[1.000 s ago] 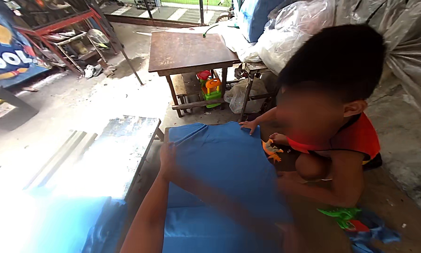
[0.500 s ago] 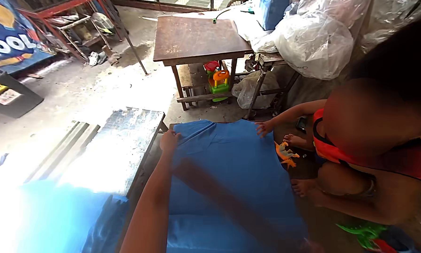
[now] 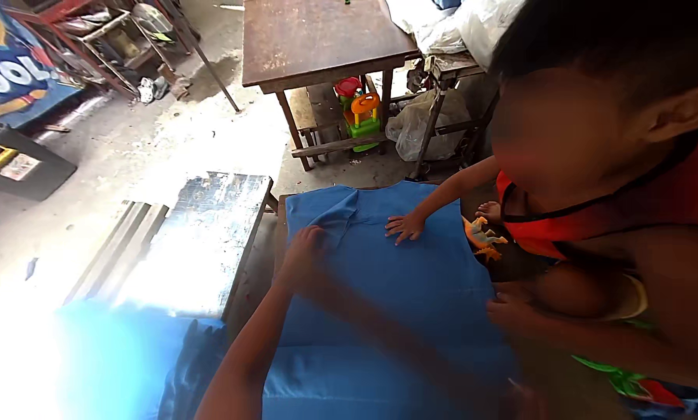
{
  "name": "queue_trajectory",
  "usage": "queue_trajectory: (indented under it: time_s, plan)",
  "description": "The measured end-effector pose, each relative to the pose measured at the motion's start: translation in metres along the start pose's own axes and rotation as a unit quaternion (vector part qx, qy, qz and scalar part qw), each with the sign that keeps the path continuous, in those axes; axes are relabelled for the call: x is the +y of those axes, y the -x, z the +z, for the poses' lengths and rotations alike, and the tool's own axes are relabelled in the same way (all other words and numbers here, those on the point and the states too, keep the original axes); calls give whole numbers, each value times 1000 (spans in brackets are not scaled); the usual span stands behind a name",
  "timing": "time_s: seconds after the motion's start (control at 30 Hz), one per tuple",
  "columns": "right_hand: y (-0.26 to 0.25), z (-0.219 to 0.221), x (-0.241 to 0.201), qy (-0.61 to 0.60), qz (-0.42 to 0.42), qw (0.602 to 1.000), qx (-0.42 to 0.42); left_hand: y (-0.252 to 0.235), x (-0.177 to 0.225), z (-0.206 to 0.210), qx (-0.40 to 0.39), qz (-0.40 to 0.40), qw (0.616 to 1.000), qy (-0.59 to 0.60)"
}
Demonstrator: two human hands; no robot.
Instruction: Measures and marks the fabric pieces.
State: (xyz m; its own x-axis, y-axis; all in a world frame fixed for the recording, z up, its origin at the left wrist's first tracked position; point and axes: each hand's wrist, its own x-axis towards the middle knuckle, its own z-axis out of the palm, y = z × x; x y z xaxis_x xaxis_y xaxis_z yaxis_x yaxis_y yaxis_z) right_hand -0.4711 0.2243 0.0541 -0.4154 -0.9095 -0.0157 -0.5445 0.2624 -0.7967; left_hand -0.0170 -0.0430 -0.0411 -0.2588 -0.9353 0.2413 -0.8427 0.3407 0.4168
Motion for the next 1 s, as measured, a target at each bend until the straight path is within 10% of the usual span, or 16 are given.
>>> queue_trajectory:
  time_s: [0.3, 0.43, 0.57, 0.67, 0.8, 1.0]
  plan:
    - [10, -6, 11, 30, -32, 999, 24, -22, 40, -33, -25, -127, 991, 34]
    - [13, -7, 33, -25, -59, 997, 33, 27, 58, -31, 73, -39, 990, 115]
    - [18, -20, 45, -78, -99, 992, -20, 120, 170, -112, -138, -175, 963, 153]
    - [32, -33, 39, -111, -102, 987, -60, 211, 204, -123, -102, -88, 971, 196]
    - [46, -37, 8, -135, -106, 983, -58, 298, 216, -131, -314, -48, 801, 507]
    - [25, -20, -73, 19, -247, 968, -47, 346, 215, -126, -503, 8, 820, 272]
